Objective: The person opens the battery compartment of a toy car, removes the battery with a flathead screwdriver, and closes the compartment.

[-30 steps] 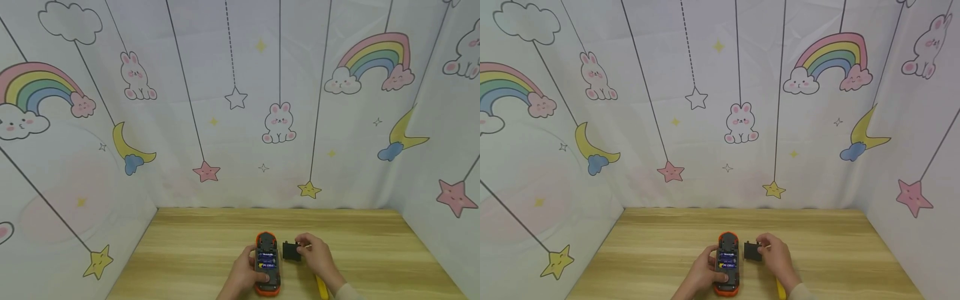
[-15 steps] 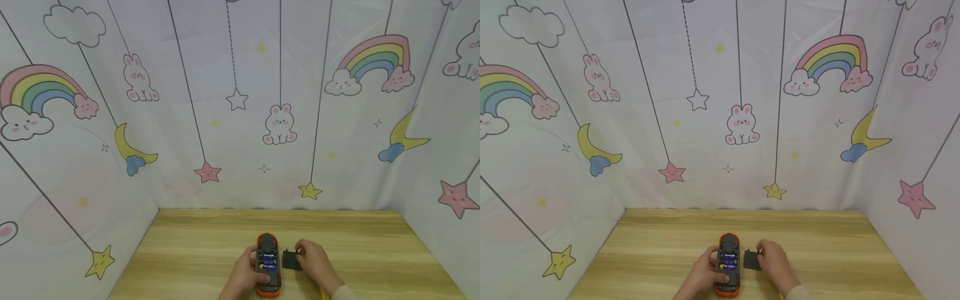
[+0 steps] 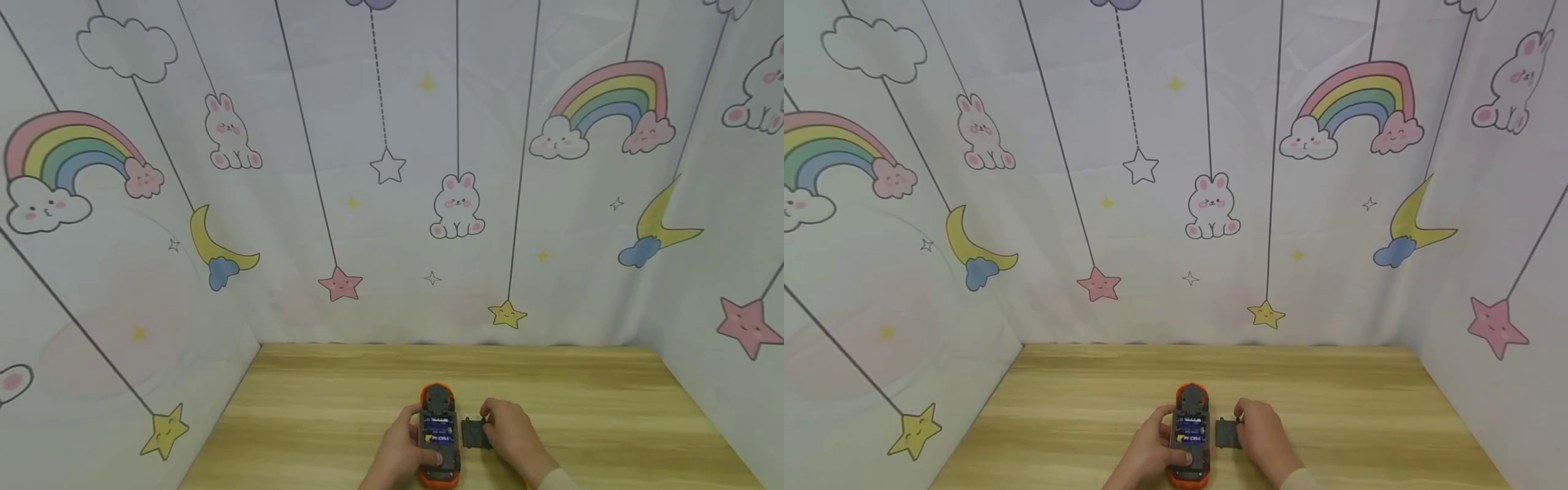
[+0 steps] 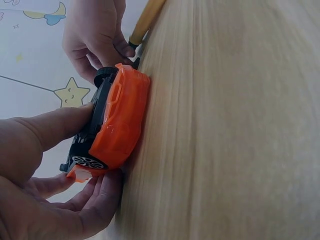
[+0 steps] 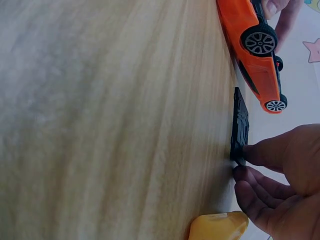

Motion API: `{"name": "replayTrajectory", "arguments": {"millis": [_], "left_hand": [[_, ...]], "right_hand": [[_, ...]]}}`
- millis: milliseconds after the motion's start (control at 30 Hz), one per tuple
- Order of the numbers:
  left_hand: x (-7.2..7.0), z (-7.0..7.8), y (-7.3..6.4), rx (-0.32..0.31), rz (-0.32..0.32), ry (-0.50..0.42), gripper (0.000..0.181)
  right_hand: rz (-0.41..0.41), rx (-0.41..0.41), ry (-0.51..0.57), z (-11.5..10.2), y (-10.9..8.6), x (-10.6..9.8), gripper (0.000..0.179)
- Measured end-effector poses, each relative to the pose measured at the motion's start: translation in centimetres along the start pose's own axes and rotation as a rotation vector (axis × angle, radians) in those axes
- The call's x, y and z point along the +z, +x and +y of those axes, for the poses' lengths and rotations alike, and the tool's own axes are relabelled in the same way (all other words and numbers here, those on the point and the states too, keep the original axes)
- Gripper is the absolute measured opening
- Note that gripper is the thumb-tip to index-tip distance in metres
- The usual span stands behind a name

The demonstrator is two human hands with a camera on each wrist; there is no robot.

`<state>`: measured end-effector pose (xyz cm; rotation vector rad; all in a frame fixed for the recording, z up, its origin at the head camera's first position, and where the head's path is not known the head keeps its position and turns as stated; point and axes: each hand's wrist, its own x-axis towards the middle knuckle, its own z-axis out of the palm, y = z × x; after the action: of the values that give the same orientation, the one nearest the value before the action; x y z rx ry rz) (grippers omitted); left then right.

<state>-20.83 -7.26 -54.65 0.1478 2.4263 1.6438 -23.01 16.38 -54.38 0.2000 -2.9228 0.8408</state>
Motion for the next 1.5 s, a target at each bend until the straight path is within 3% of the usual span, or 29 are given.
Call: {"name": "replayTrajectory", "arguments": {"millis": [467,767,1067,1500], "left_hand": [[-0.1,0.4,0.0,-0.051,-0.009,-0.003,0.091],[0.1,0.3,0.2,-0.045,-0.011,-0.005,0.091],[-0.1,0.5,0.1,-0.025,-0.007,0.015,0.092],[0.0,-0.2,0.3,-0.013,-0.010,0.011,0.092]], "right_hand": [[0.008,-0.013,-0.053,0.3,0.0,0.3,0.016],[-0.004,0.021,0.113,0.0,-0.5,-1.5,0.019],[-0.025,0.115,0.189,-0.4,-1.9,-3.5,0.026],[-0.020,0.246,0.146,1.6,-4.2,-4.6,0.047]]}}
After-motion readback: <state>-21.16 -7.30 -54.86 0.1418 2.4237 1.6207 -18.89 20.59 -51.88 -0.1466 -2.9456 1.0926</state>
